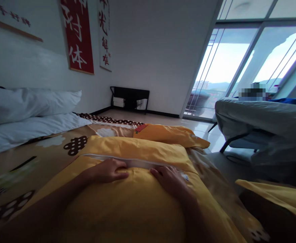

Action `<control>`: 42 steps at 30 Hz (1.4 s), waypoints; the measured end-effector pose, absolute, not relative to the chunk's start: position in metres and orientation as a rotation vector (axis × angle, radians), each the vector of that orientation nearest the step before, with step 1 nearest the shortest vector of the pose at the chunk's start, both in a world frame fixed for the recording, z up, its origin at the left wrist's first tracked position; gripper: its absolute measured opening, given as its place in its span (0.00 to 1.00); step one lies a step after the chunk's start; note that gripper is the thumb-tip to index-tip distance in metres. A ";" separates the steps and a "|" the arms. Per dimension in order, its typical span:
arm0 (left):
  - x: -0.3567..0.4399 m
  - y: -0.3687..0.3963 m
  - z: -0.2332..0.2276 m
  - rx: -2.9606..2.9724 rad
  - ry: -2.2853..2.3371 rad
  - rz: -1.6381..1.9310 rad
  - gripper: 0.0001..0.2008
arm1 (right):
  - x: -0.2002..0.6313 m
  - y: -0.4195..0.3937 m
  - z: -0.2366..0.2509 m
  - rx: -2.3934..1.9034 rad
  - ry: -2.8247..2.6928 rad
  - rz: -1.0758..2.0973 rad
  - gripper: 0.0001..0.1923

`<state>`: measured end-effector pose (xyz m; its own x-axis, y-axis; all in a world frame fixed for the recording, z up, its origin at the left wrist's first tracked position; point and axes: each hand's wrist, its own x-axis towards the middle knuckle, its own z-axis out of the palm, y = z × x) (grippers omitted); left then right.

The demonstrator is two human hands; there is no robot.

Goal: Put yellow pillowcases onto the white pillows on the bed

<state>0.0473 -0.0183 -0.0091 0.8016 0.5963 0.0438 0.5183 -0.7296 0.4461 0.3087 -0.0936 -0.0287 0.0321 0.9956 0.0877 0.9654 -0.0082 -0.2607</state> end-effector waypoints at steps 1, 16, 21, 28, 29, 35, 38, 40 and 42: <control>0.047 -0.018 -0.010 2.569 0.826 0.266 0.25 | 0.310 -0.095 -0.028 -2.052 -2.027 0.178 0.26; 0.034 -0.017 0.007 2.633 0.873 0.527 0.17 | 0.319 -0.108 -0.014 -1.921 -1.995 0.210 0.23; 0.017 -0.018 0.023 2.797 1.273 0.456 0.21 | 0.332 -0.109 -0.011 -1.888 -1.928 0.167 0.23; -0.005 -0.005 0.012 2.644 1.350 0.213 0.28 | 0.335 -0.109 -0.014 -2.215 -1.818 -0.038 0.25; -0.005 -0.005 0.010 2.629 1.328 0.188 0.28 | 0.332 -0.109 -0.014 -2.236 -1.858 -0.014 0.25; 0.005 -0.007 0.004 2.597 1.324 0.076 0.34 | 0.319 -0.109 -0.018 -2.191 -2.042 -0.033 0.27; 0.004 -0.009 0.002 2.581 1.290 0.024 0.36 | 0.321 -0.107 -0.022 -2.278 -2.004 -0.019 0.30; 0.000 -0.008 -0.001 2.566 1.254 -0.021 0.37 | 0.323 -0.105 -0.026 -2.314 -1.974 0.018 0.31; -0.008 -0.006 -0.003 2.517 1.194 -0.042 0.38 | 0.325 -0.105 -0.030 -2.316 -1.969 0.036 0.31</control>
<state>-0.0078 -0.0059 -0.0032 0.6434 0.7451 -0.1757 0.7556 -0.5813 0.3019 0.3249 -0.1045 -0.0300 0.1632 0.9854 0.0476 0.9831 -0.1583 -0.0923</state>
